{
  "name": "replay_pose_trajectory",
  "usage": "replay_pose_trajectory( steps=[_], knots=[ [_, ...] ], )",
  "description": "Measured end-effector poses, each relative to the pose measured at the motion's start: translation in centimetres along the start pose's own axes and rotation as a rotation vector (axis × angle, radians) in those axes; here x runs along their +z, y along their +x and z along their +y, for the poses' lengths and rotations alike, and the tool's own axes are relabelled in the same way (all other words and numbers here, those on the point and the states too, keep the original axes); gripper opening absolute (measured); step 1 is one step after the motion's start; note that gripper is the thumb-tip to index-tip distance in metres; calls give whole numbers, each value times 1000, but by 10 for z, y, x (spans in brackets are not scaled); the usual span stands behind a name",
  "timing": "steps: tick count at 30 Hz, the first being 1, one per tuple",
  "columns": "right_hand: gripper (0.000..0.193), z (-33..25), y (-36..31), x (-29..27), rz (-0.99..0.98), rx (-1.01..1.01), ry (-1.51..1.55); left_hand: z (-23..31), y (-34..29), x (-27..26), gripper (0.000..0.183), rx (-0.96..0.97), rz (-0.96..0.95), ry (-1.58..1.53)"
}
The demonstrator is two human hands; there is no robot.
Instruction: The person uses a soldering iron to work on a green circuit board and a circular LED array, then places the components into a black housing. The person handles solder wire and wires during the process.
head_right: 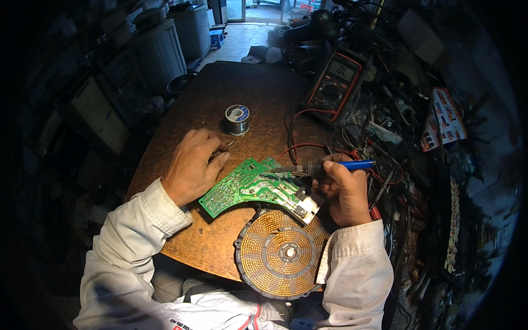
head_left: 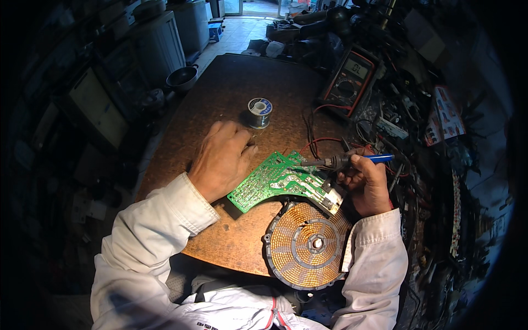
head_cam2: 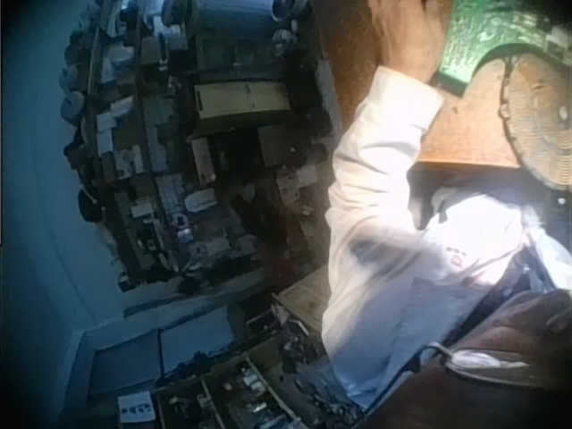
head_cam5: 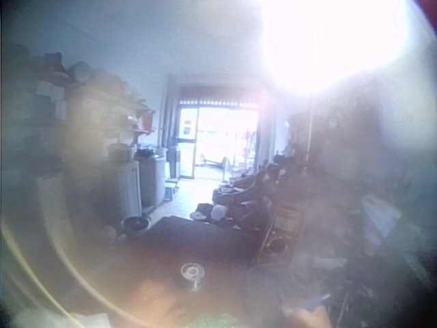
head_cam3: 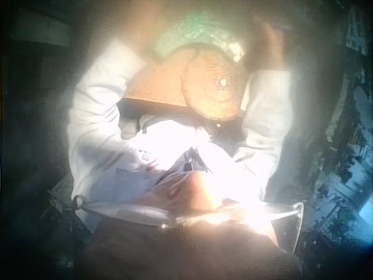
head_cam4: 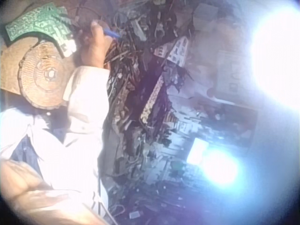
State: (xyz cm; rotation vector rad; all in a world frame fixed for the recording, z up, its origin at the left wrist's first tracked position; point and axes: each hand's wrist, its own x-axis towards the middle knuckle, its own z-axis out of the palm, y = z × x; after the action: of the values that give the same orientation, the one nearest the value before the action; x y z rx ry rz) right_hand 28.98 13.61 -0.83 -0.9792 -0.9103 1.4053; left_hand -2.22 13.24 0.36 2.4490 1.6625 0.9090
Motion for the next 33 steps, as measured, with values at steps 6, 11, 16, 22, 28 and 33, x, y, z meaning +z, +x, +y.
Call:
replay_pose_trajectory(
  steps=[6, 11, 16, 22, 28, 33],
  knots=[
    [27, -5, -2, -3, -16, 49, 71, 18, -9, -8, 64, 176, -31, -152],
    [30, -3, -1, -13, 3, 61, 88, 23, -16, -3, 75, 95, -242, -146],
    [32, -3, -4, -6, 33, 18, 148, 21, -24, 3, 74, 97, -192, -142],
    [38, -5, -6, -4, -20, 42, -23, 23, -25, 4, 73, 86, -170, -173],
    [42, -4, -5, -5, -6, 47, -50, 23, -24, 5, 72, 96, -158, -190],
    [41, -5, -5, -2, -19, 45, -28, 22, -26, 6, 71, 83, -176, -186]
  ],
)
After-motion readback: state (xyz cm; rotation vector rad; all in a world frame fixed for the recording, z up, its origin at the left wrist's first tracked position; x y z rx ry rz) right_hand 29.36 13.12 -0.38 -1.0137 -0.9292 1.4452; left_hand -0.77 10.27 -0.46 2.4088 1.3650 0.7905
